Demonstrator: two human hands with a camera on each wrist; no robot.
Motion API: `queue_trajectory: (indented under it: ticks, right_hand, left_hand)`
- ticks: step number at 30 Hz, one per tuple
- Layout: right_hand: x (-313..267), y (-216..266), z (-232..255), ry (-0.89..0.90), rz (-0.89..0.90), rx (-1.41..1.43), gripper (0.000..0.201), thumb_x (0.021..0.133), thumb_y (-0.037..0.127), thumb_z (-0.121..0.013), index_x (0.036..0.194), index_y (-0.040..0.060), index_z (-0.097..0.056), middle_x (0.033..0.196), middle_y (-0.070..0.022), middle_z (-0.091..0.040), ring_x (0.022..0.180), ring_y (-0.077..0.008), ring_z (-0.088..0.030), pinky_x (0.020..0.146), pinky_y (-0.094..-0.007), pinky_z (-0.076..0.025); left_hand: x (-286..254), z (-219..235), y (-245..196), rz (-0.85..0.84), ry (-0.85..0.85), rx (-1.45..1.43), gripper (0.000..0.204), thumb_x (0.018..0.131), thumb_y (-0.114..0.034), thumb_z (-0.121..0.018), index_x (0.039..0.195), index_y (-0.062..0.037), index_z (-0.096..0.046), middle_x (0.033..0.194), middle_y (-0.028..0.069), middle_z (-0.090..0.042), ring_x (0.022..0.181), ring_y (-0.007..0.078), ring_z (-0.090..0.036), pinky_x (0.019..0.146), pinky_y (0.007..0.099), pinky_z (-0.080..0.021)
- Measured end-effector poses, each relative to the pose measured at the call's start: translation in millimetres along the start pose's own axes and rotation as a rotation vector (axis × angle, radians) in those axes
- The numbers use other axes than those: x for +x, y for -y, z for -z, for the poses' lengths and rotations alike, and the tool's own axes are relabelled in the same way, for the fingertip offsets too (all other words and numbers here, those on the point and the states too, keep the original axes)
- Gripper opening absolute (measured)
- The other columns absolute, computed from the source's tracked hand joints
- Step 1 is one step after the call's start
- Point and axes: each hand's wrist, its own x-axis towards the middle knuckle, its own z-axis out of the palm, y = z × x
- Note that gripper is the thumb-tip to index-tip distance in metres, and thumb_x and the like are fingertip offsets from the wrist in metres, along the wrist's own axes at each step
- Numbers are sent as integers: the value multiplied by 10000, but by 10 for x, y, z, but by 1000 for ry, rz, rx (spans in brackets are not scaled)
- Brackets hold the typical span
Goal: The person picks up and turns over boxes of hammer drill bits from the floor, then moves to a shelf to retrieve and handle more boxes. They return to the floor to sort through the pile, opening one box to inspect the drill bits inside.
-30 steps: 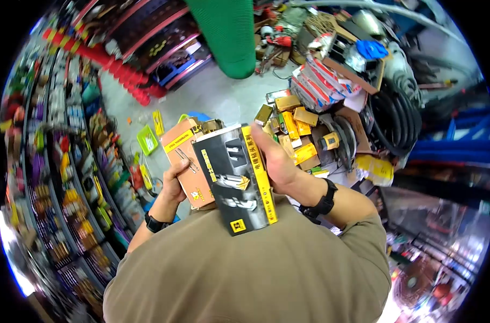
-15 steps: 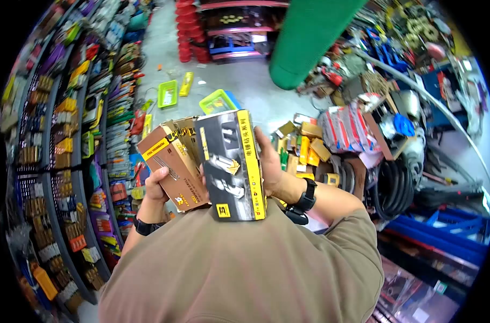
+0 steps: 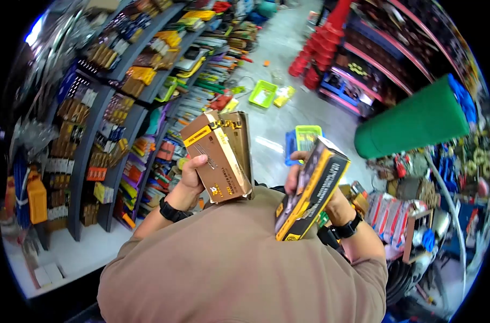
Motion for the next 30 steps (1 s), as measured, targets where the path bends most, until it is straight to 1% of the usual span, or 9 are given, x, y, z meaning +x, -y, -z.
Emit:
queue_trajectory:
  ticks: [4,7,8,10,14,16,18,21,30]
  right_hand:
    - [370,16,11,-68,-99,455,550,845,100,-783,1306,35,-491,944,-126,-628,893,-285,-658,946,-521,-547]
    - [790,176,113,11,207,-124,635,642,169,-951,1068,67,-491,948,-123,-625,887,-258,-650,842,-443,-562]
    - [909,315,35,-68,225,-396,741,567,195,-987,1095,67,-484,961,-122,-625,877,-243,-641,792,-382,-539]
    - [1199,556,-34,-75,399,-984,681,599,177,-964,1087,56,-505,964,-126,-643,869,-235,-636,796,-356,-517]
    - [1892,861,-11,112,572,-1263,572,682,143,-909,1112,34,-549,971,-105,-679,874,-204,-659,804,-346,-507]
    - [2164,930,-6,122,653,-1295,561,688,107,-895,1128,30,-556,973,-94,-685,865,-199,-668,766,-335,-520]
    - [2495,969,114,248,643,-984,524,698,71,-877,1114,32,-562,965,-100,-688,845,-217,-664,729,-325,-526]
    - [2860,1135,311,445,714,-954,467,701,64,-859,1076,41,-583,952,-101,-688,805,-240,-644,715,-337,-520]
    - [3538,1304,682,677,684,-776,527,689,168,-893,1082,49,-562,970,-106,-699,788,-250,-636,701,-357,-493]
  left_hand:
    - [-45,152,-244,-66,-91,-29,631,804,-287,-703,1338,-10,-512,1204,145,-646,1111,278,-649,1002,421,-516]
    - [-10,340,-274,-80,-158,-37,613,822,-294,-700,1336,-14,-519,1214,142,-647,1115,276,-646,999,418,-513]
    - [12,379,-262,-55,-174,-41,606,829,-296,-697,1335,-14,-520,1220,140,-646,1114,275,-646,995,416,-514]
    - [104,386,-273,-48,-173,-78,598,841,-299,-691,1339,-16,-518,1233,134,-643,1118,265,-643,990,412,-514]
    - [326,331,-375,-163,-322,-34,622,824,-270,-664,1369,-20,-499,1245,132,-636,1138,269,-634,1010,418,-508]
    - [451,310,-431,-178,-313,-65,660,805,-295,-660,1374,-8,-487,1257,156,-633,1135,300,-642,1013,433,-510]
    - [607,224,-454,-294,-355,-36,694,786,-321,-679,1369,4,-488,1255,173,-632,1127,313,-647,998,431,-521]
    - [821,70,-458,-433,-432,31,738,755,-332,-715,1365,16,-485,1249,188,-629,1124,319,-647,976,422,-535]
    - [1141,-168,-237,-490,-638,22,659,760,-295,-720,1301,24,-517,1141,148,-646,1031,273,-663,912,394,-551]
